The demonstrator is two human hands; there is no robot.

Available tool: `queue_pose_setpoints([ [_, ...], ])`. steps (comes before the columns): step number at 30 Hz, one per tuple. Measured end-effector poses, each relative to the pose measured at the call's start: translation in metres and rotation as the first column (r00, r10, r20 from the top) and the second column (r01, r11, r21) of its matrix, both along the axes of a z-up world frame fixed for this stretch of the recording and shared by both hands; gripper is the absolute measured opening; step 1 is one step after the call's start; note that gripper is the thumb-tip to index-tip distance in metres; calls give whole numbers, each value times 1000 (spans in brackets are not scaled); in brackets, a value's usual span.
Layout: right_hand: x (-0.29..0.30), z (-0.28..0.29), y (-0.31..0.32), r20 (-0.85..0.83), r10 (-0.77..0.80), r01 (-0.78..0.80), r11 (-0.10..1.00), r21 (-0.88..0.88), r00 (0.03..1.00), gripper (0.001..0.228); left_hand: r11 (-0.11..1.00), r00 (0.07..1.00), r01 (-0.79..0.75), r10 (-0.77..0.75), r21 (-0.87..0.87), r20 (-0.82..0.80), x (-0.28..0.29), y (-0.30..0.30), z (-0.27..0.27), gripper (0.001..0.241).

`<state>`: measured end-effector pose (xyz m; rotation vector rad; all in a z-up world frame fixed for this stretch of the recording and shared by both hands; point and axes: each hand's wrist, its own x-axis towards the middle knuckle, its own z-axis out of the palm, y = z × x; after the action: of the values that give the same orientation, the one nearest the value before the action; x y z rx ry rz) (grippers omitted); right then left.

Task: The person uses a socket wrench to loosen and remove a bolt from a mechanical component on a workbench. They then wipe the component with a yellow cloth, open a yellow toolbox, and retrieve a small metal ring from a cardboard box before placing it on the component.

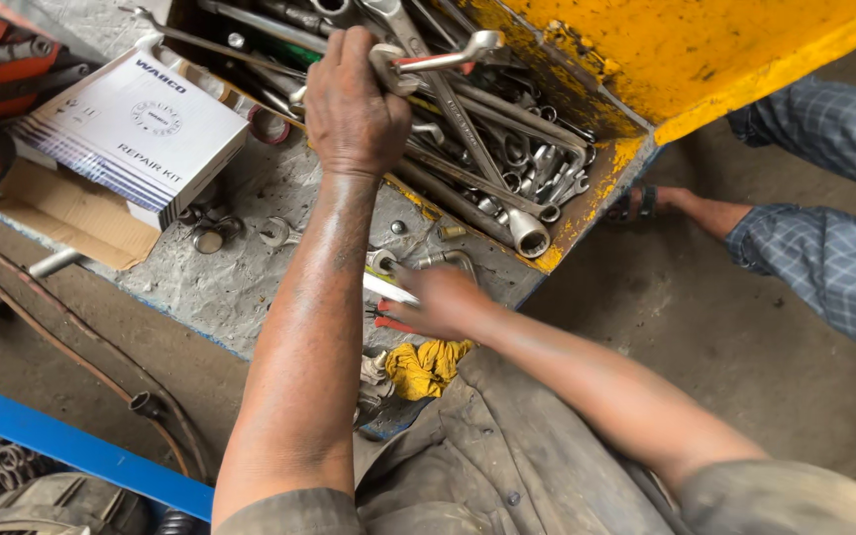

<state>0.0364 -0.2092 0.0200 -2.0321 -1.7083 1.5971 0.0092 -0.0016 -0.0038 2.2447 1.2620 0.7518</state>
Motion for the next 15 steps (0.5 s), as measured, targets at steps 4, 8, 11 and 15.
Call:
queue_pose_setpoints([
  [4,-35,-62,32,24,-107,100,973,208,994,40,1000,999,-3,4,15,-52,-3,-2,-4,14],
  [8,-44,-94,49,90,-80,67,988,143,993,40,1000,999,-6,6,-1,-50,0,-2,-2,16],
  [11,-50,-104,46,65,-68,56,984,170,996,43,1000,1000,-18,17,7,21,-1,-2,-1,24],
  [15,-55,-111,28,-108,-158,182,944,274,981,51,997,999,-53,53,-58,5,4,-1,3,28],
])
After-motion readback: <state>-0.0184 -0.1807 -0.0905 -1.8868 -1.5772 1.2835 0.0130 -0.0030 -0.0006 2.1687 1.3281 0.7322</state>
